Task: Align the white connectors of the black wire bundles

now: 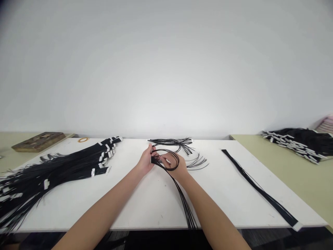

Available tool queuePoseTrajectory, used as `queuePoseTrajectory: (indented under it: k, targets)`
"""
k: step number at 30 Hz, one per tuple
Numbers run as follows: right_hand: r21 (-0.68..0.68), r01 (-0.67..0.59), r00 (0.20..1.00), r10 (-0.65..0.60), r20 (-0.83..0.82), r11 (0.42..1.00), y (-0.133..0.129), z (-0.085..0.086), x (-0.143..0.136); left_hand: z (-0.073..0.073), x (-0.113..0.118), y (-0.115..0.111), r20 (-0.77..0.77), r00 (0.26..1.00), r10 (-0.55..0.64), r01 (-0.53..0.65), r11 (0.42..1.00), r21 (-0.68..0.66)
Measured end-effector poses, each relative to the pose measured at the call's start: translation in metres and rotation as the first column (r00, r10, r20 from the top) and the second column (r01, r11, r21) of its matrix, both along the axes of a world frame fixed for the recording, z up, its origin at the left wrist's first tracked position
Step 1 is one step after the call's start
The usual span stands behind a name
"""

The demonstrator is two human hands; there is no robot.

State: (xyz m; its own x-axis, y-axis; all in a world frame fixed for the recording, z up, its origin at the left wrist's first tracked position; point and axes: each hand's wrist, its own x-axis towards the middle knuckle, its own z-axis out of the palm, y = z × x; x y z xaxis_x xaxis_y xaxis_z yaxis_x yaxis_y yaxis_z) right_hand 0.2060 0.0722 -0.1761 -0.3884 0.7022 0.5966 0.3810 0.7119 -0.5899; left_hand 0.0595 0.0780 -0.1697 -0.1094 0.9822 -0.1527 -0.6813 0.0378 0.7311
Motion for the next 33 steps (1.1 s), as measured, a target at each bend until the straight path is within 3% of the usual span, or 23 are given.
queuePoseTrajectory:
  k: [4, 9, 13, 18, 23, 28, 33]
  targets:
    - [-0.088, 0.006, 1.000, -0.006, 0.003, 0.996, -0.001, 0.008, 0.005, 0.000, 0.000, 0.000, -0.017, 1.000, -0.011, 0.011, 1.000, 0.004]
    - [-0.336, -0.161, 0.987, 0.147, -0.067, 0.928, 0.008, 0.027, 0.034, 0.001, 0.000, -0.002, -0.058, 0.998, -0.026, 0.026, 1.000, -0.011]
    - [-0.487, -0.272, 0.949, 0.147, -0.279, 0.830, 0.019, 0.041, 0.064, 0.000, 0.000, -0.003, -0.099, 0.994, -0.053, 0.050, 0.998, -0.037]
    - [-0.489, -0.398, 0.803, 0.037, -0.595, 0.776, 0.027, 0.043, 0.085, -0.002, 0.000, -0.003, -0.124, 0.989, -0.081, 0.076, 0.996, -0.041]
    - [-0.444, -0.453, 0.651, -0.053, -0.757, 0.773, 0.030, 0.038, 0.080, 0.000, 0.000, -0.005, -0.123, 0.988, -0.091, 0.086, 0.995, -0.043]
    - [-0.388, -0.413, 0.508, -0.146, -0.849, 0.824, 0.037, 0.031, 0.063, 0.003, 0.000, -0.006, -0.113, 0.988, -0.106, 0.102, 0.994, -0.041]
    - [-0.372, -0.330, 0.449, -0.203, -0.870, 0.867, 0.040, 0.033, 0.064, 0.005, 0.000, -0.007, -0.104, 0.987, -0.120, 0.115, 0.992, -0.049]
